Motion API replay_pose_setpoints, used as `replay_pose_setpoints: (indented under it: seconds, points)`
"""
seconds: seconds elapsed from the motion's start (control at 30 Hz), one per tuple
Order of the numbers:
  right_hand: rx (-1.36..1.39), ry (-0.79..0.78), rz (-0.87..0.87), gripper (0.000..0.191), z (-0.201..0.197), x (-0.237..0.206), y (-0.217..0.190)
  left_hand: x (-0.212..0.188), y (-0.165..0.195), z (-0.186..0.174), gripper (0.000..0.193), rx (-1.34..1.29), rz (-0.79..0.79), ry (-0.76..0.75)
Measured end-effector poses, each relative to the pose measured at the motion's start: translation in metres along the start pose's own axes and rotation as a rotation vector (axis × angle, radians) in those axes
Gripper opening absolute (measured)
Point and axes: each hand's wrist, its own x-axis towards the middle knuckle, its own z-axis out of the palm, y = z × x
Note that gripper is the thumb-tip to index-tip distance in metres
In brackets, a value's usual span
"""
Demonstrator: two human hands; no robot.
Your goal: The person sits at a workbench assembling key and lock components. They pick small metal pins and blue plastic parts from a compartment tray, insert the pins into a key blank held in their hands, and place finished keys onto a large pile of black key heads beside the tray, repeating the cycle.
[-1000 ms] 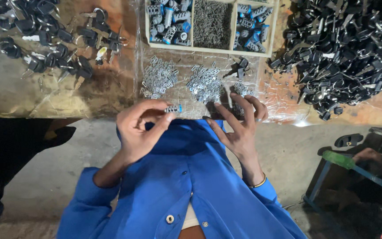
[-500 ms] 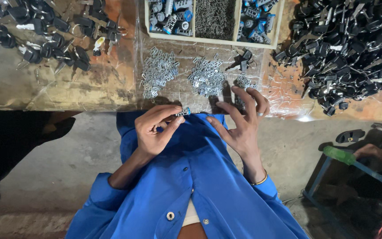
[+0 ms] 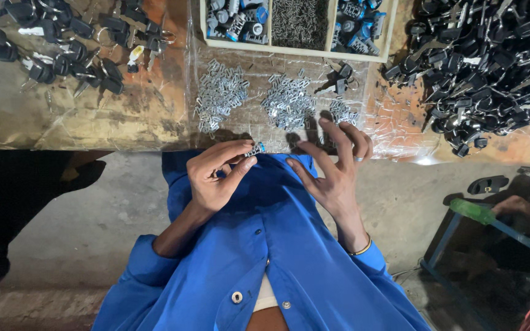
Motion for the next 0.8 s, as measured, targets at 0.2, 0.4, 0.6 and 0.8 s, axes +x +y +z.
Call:
replay_pose_setpoints:
  seconds: [0.2, 0.4, 0.6, 0.8]
  points:
    - [0.006, 0.06, -0.077, 0.032, 0.002, -0.002, 0.004, -0.001, -0.003, 0.001, 0.025, -0.002, 0.026, 0.001]
    - [0.188, 0.081, -0.141, 0.025, 0.011, -0.007, 0.004, -0.001, -0.006, 0.008, 0.027, 0.003, 0.041, -0.029]
    - [0.366, 0.106, 0.034, 0.02, 0.016, -0.004, -0.013, 0.0, -0.005, 0.013, 0.027, 0.052, 0.05, -0.043]
    - [0.559, 0.13, 0.205, 0.015, 0.023, 0.005, -0.03, -0.001, -0.009, 0.014, 0.026, 0.075, 0.02, -0.051]
